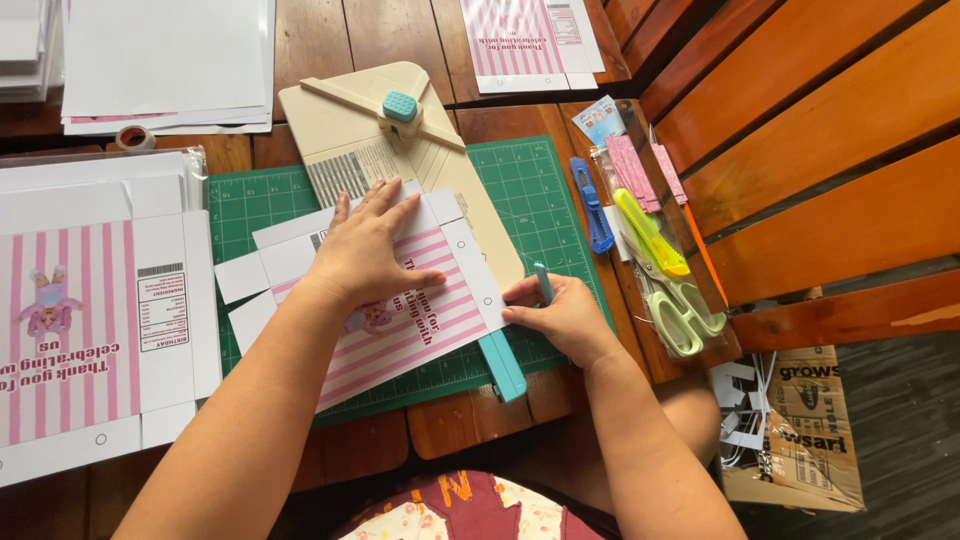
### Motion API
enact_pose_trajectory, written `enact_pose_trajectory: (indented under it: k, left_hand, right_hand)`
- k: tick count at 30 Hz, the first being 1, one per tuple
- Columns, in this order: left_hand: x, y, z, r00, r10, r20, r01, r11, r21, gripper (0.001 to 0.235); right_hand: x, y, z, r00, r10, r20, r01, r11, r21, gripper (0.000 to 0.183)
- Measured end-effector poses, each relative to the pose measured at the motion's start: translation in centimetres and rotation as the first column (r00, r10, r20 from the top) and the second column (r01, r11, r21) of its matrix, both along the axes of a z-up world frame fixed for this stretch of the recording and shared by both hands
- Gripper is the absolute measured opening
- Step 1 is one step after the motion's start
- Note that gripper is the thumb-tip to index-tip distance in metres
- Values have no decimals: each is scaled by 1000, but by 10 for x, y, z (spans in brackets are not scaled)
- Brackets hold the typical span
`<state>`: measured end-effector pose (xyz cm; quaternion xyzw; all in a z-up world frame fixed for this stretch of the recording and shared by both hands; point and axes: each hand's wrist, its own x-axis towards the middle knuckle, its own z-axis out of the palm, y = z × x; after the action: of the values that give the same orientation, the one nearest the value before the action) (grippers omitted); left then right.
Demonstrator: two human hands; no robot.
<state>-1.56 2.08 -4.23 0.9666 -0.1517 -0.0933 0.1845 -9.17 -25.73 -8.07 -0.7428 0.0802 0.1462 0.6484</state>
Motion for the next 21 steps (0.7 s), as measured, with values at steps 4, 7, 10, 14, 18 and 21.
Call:
enact_pose_trajectory:
  k: [4, 7, 10, 14, 18, 21]
  left_hand:
    - [2, 0, -3, 1000, 1, -2, -1, 1000, 9, 115]
    - [1, -1, -1, 1000, 3, -4, -3, 1000, 9, 115]
    - [1, -1, -2, 1000, 5, 1, -5, 1000, 8, 115]
    - [1, -1, -1, 1000, 11, -1, -11, 1000, 4, 116]
    - [0, -1, -1, 1000, 6, -4, -6, 1000, 5, 115]
    - [0, -1, -1, 1000, 5, 4, -5, 1000, 2, 114]
  right_hand:
    - [-1, 2, 3, 1000, -2, 19, 2, 1000, 6, 33]
    - [-1, 1, 1, 1000, -1, 27, 1, 1000, 6, 33]
    - [-1, 1, -1, 1000, -5, 21, 5, 1000, 14, 33]
    - [1, -1, -4, 999, 7, 32, -7, 1000, 10, 34]
    - [1, 0, -2, 1000, -3, 23, 3, 1000, 17, 34]
    - [1, 0, -2, 1000, -2, 19, 2, 1000, 17, 34]
